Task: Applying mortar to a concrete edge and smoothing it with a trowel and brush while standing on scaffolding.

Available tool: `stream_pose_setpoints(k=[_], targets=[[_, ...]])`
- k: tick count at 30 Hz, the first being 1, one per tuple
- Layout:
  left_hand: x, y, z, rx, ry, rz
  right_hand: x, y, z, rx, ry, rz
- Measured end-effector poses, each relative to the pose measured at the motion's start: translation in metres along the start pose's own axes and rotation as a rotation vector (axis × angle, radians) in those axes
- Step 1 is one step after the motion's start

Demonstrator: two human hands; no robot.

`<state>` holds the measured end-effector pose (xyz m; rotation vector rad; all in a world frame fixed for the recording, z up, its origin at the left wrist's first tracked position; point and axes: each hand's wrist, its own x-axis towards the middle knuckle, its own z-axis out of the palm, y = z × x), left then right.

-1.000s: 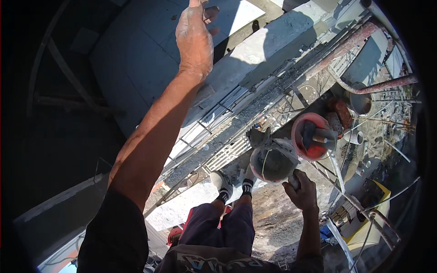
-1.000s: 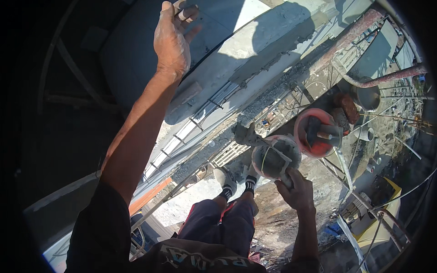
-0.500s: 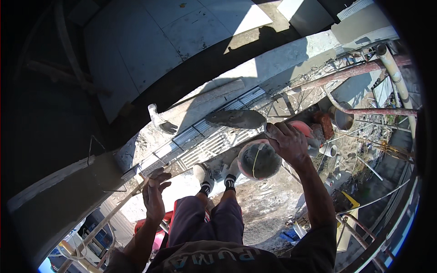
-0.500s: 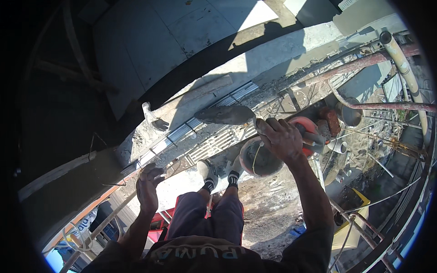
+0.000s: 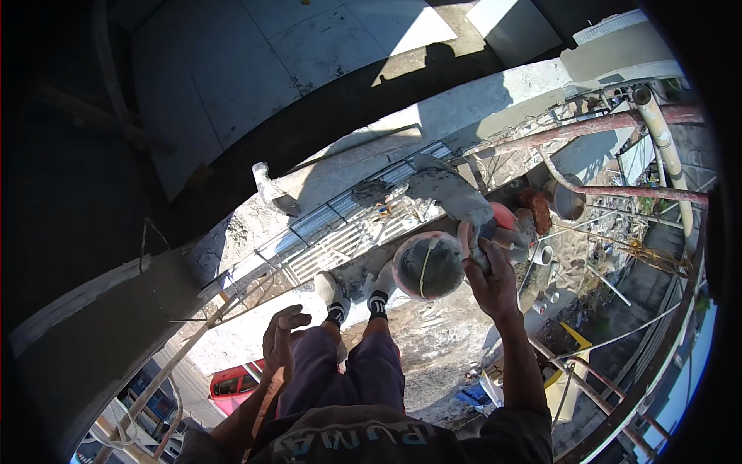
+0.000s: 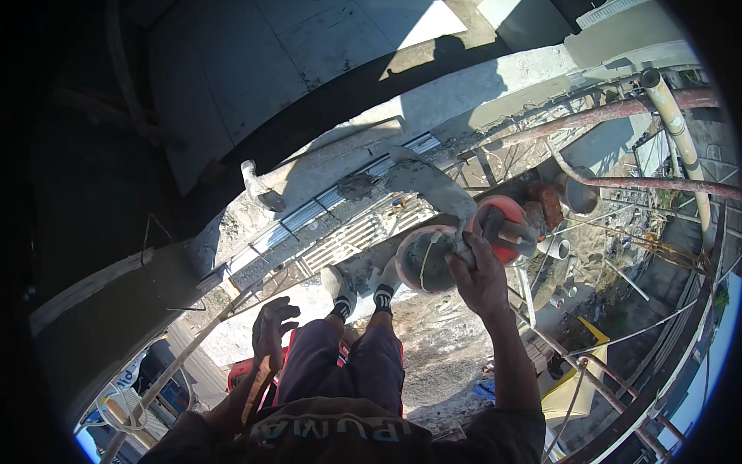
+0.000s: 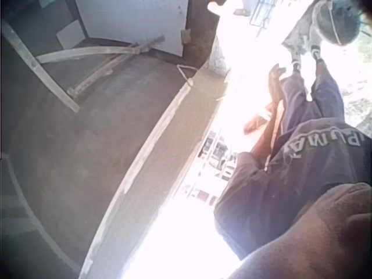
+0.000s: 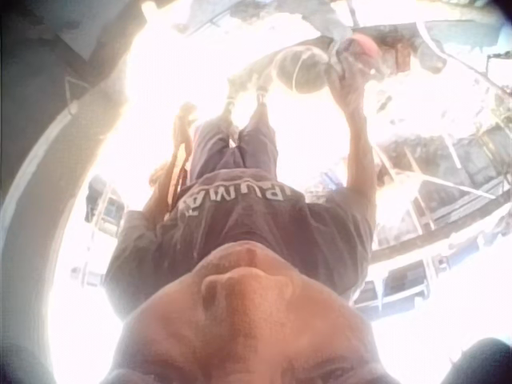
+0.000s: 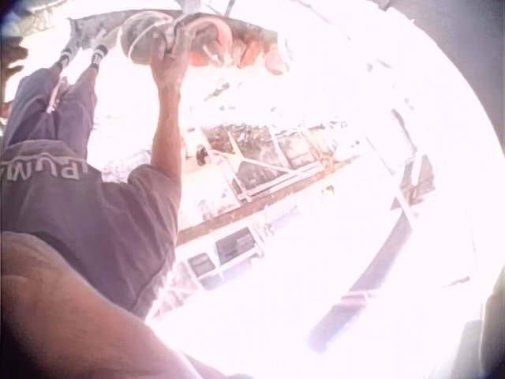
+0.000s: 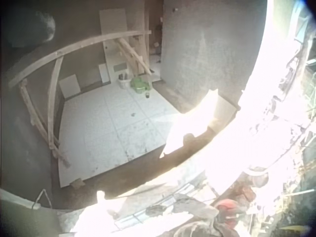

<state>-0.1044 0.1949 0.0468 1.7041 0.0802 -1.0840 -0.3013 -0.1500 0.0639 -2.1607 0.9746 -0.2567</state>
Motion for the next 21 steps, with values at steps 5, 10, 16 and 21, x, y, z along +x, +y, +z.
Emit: stream_pose_setpoints(k=[5, 10, 16, 21], targets=[[-0.003, -0.008, 0.007, 0.036, -0.035, -0.064, -0.006, -0.007, 0.006, 0.194, -0.058, 0.141], [-0.005, -0.016, 0.013, 0.052, -0.041, -0.059, 0.016, 0.011, 0.004, 0.069, 0.067, -0.200], [-0.009, -0.023, 0.023, 0.023, -0.014, -0.091, 0.094, 0.055, 0.020, -0.518, -0.049, -0.434], [-0.020, -0.030, 0.027, 0.000, 0.004, -0.149, 0.095, 0.060, -0.004, -0.445, 0.068, -0.365]])
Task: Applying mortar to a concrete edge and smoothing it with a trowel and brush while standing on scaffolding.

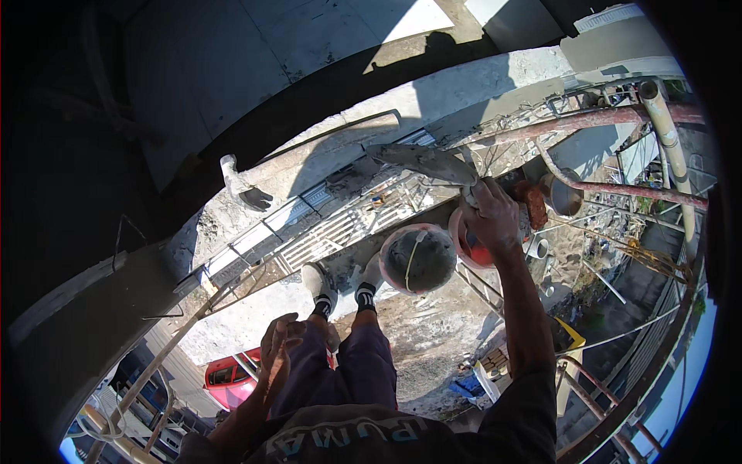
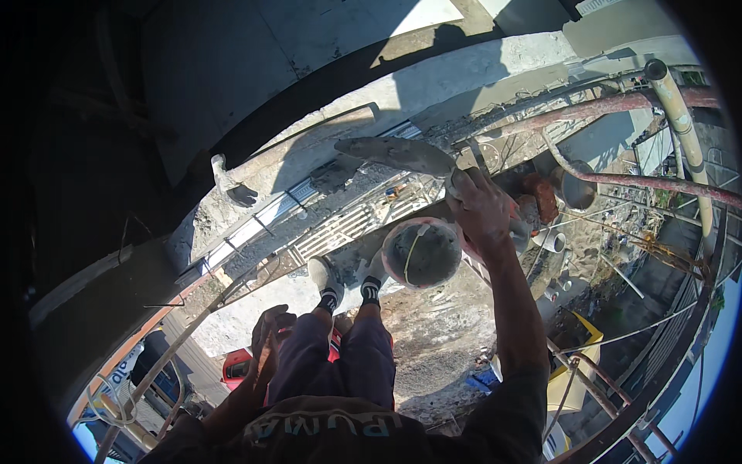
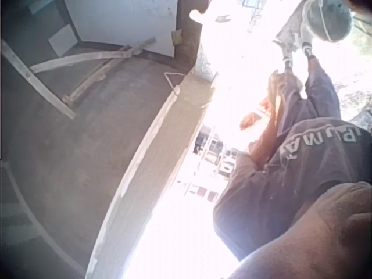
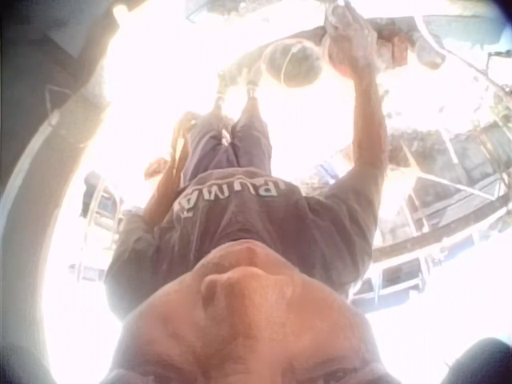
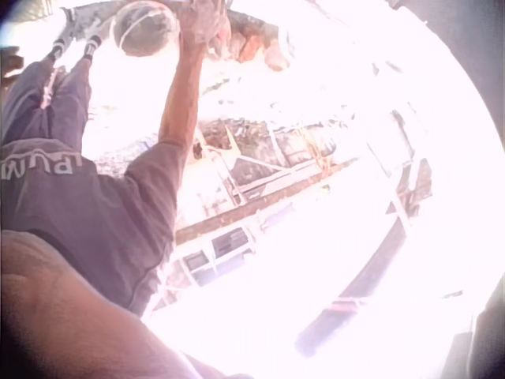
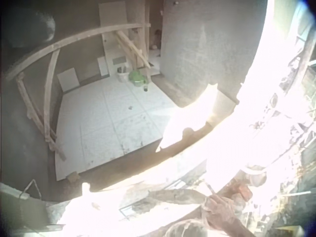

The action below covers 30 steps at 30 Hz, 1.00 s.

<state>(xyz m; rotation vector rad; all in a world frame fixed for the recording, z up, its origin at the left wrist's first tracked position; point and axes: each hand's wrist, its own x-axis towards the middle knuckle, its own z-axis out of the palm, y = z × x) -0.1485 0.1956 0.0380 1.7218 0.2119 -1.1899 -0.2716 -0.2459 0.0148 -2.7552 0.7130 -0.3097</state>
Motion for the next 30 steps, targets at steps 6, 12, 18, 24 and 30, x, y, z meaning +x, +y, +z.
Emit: stream_pose_setpoints(k=[6, 12, 18, 24, 30], targets=[[0.003, 0.004, 0.013, -0.025, -0.017, 0.022, -0.015, -0.015, -0.044, 0.316, -0.244, 0.164], [0.005, 0.001, 0.021, -0.061, -0.059, 0.057, -0.005, -0.083, -0.078, 0.493, -0.759, 0.293], [0.005, 0.000, 0.030, -0.078, -0.042, 0.012, 0.030, -0.076, -0.036, 0.447, -0.821, 0.132], [0.003, 0.005, 0.034, -0.063, 0.021, -0.003, 0.060, -0.038, -0.037, 0.260, -0.842, 0.041], [0.007, -0.002, 0.038, -0.080, 0.031, -0.011, 0.080, -0.004, -0.059, 0.282, -0.893, 0.148]])
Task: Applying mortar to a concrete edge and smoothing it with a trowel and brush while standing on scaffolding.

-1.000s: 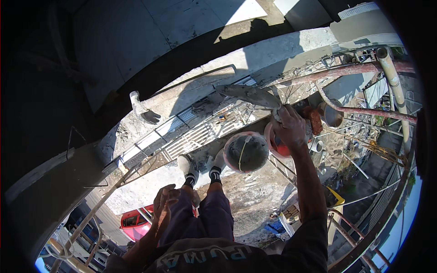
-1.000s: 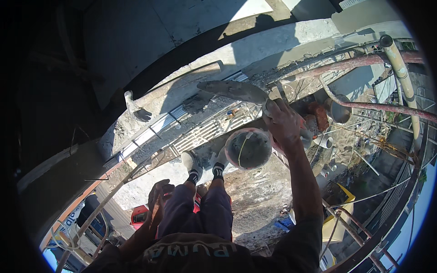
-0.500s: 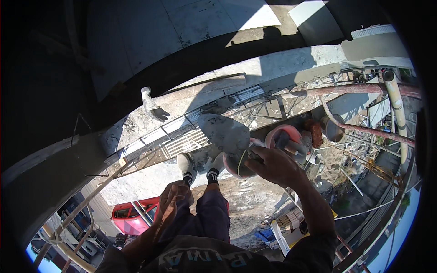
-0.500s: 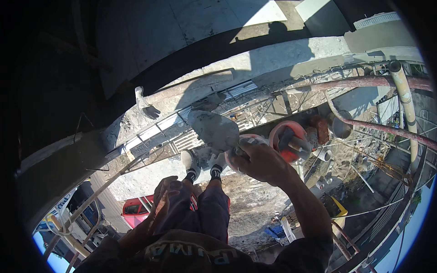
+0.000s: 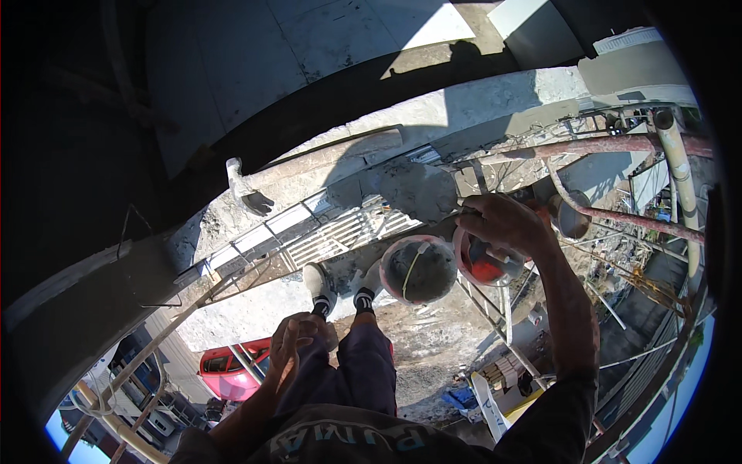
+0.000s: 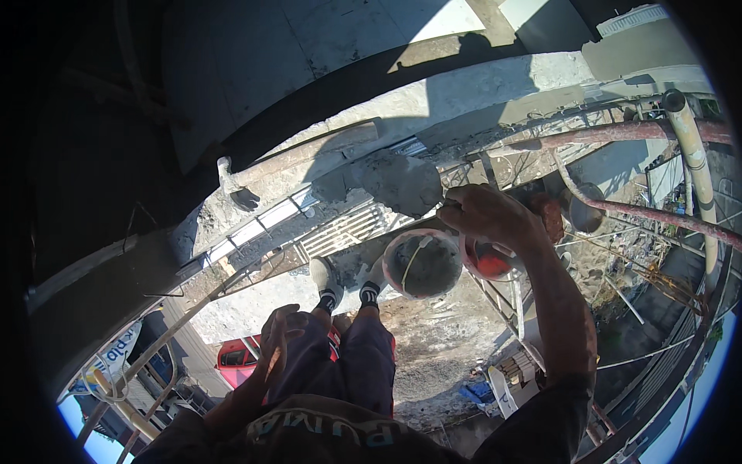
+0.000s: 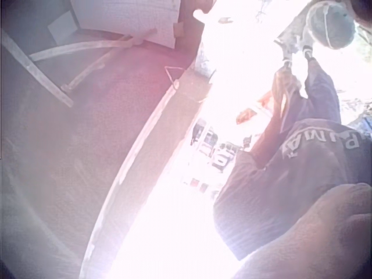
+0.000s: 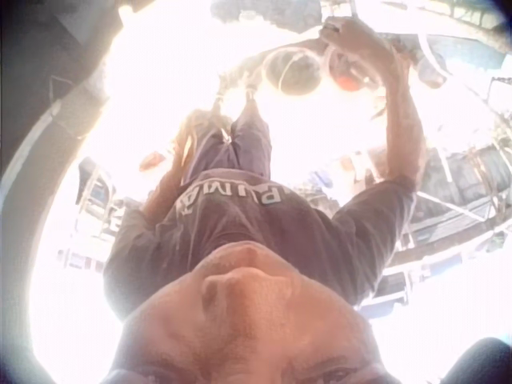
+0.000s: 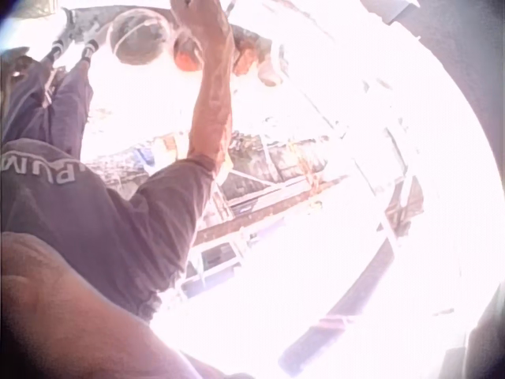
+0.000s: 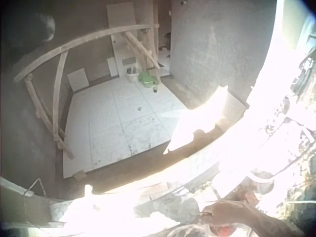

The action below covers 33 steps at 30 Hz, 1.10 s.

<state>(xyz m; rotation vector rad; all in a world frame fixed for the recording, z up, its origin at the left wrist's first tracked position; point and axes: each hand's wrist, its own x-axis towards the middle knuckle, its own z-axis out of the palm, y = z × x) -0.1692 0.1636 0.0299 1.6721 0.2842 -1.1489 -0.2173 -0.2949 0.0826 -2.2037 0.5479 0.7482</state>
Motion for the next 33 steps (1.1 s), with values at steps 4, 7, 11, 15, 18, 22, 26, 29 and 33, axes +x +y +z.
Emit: stream_pose_setpoints(k=[4, 7, 11, 15, 18, 22, 26, 29, 33], targets=[[0.000, 0.004, 0.006, 0.052, -0.007, 0.013, 0.004, 0.028, -0.018, -0.021, -0.075, -0.036], [-0.001, 0.013, 0.004, 0.081, -0.008, 0.013, -0.003, 0.029, -0.037, -0.037, -0.211, 0.064], [0.003, 0.004, -0.005, 0.001, -0.012, 0.015, -0.006, 0.110, -0.030, -0.511, -0.183, 0.066], [-0.001, 0.014, -0.009, 0.045, -0.022, 0.004, -0.025, 0.147, -0.031, -0.978, -0.141, 0.058], [0.005, 0.012, -0.014, 0.029, -0.011, 0.009, -0.060, 0.131, -0.038, -0.594, -0.185, 0.097], [0.011, 0.019, -0.023, 0.061, -0.035, 0.064, -0.103, 0.093, 0.019, 1.069, 0.408, 0.361], [0.013, 0.009, -0.038, 0.273, -0.054, 0.144, -0.132, 0.083, 0.103, 0.417, 0.406, 0.556], [0.023, -0.026, -0.071, 0.350, -0.011, -0.057, -0.133, 0.090, 0.180, 0.365, 0.250, 0.747], [0.028, -0.054, -0.078, 0.484, -0.035, -0.139, -0.082, 0.154, 0.313, 0.293, -0.007, 0.923]])
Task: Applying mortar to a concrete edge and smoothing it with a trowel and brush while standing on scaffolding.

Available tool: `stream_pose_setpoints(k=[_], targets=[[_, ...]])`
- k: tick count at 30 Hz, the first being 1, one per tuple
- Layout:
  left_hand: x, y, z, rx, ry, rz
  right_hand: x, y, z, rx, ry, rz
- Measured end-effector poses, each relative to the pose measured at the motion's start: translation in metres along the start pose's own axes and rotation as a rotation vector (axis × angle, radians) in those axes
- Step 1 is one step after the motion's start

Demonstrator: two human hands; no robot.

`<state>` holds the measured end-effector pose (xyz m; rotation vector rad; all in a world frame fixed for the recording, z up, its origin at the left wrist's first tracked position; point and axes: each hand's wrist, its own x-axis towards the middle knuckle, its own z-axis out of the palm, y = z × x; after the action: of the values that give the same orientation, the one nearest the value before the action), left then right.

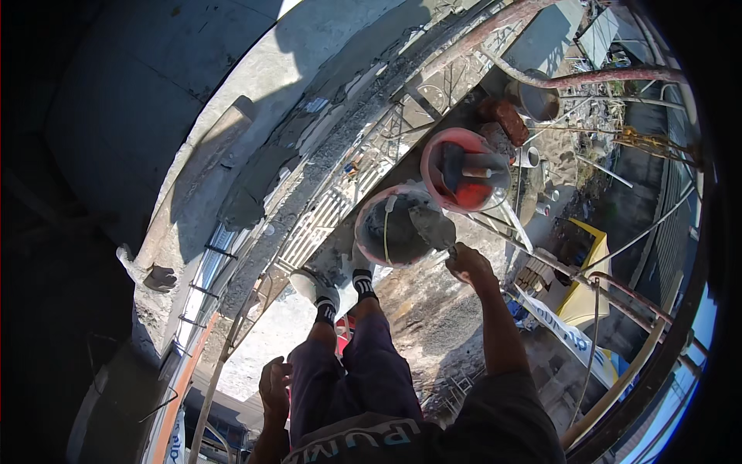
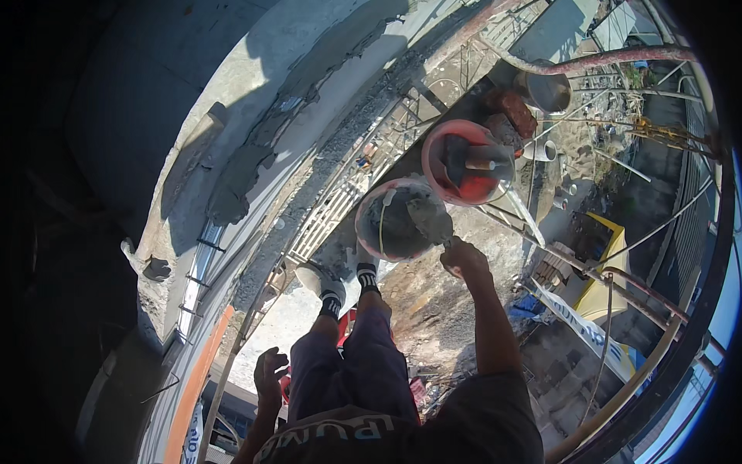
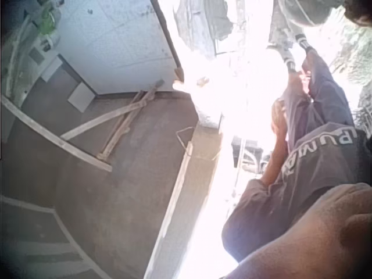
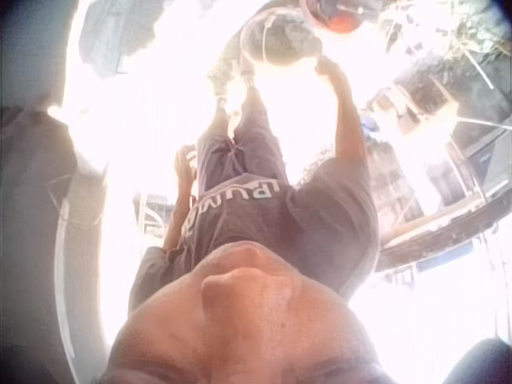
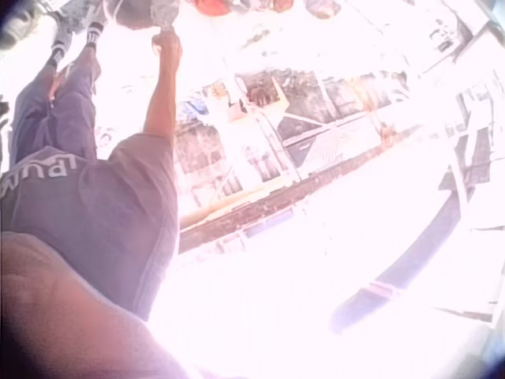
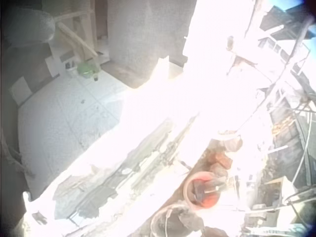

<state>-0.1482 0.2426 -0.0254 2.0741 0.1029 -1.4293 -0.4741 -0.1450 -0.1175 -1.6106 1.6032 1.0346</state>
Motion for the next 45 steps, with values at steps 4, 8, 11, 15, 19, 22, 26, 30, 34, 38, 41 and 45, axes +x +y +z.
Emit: stream_pose_setpoints(k=[4, 8, 11, 15, 19, 22, 26, 30, 34, 38, 41, 45], targets=[[0.010, -0.042, -0.007, 0.081, 0.024, -0.080, 0.097, -0.039, 0.079, -0.012, -0.155, 0.084], [0.009, -0.060, 0.003, 0.162, 0.036, -0.106, 0.171, -0.064, 0.123, 0.125, 0.052, 0.260], [0.005, -0.069, 0.011, 0.147, 0.030, -0.165, 0.193, -0.077, 0.146, 0.169, 0.030, 0.117], [0.004, -0.080, 0.011, 0.242, -0.007, -0.030, 0.181, -0.087, 0.162, 0.690, -0.093, 0.123], [0.010, -0.076, 0.021, 0.170, -0.048, -0.060, 0.164, -0.009, 0.153, 0.798, -0.108, 0.006], [0.008, -0.075, 0.014, 0.191, -0.038, -0.041, 0.142, 0.003, 0.165, 0.905, -0.083, -0.131], [0.003, -0.061, 0.011, 0.212, -0.031, -0.001, 0.095, 0.003, 0.156, 0.906, 0.005, -0.118], [0.003, -0.056, 0.020, 0.198, 0.014, -0.002, 0.027, 0.037, 0.133, 0.862, 0.150, -0.069], [-0.004, -0.060, 0.008, 0.163, -0.030, 0.079, -0.017, 0.038, 0.118, 0.812, 0.246, -0.155], [-0.015, -0.057, 0.001, 0.146, 0.020, 0.096, -0.044, 0.031, 0.101, 0.557, 0.481, -0.375], [-0.019, -0.064, -0.006, 0.166, 0.010, 0.059, -0.079, 0.001, 0.062, 1.458, 0.042, -0.184], [-0.020, -0.070, -0.011, 0.180, -0.007, 0.087, -0.135, -0.066, 0.004, 0.357, 0.631, -0.775]])
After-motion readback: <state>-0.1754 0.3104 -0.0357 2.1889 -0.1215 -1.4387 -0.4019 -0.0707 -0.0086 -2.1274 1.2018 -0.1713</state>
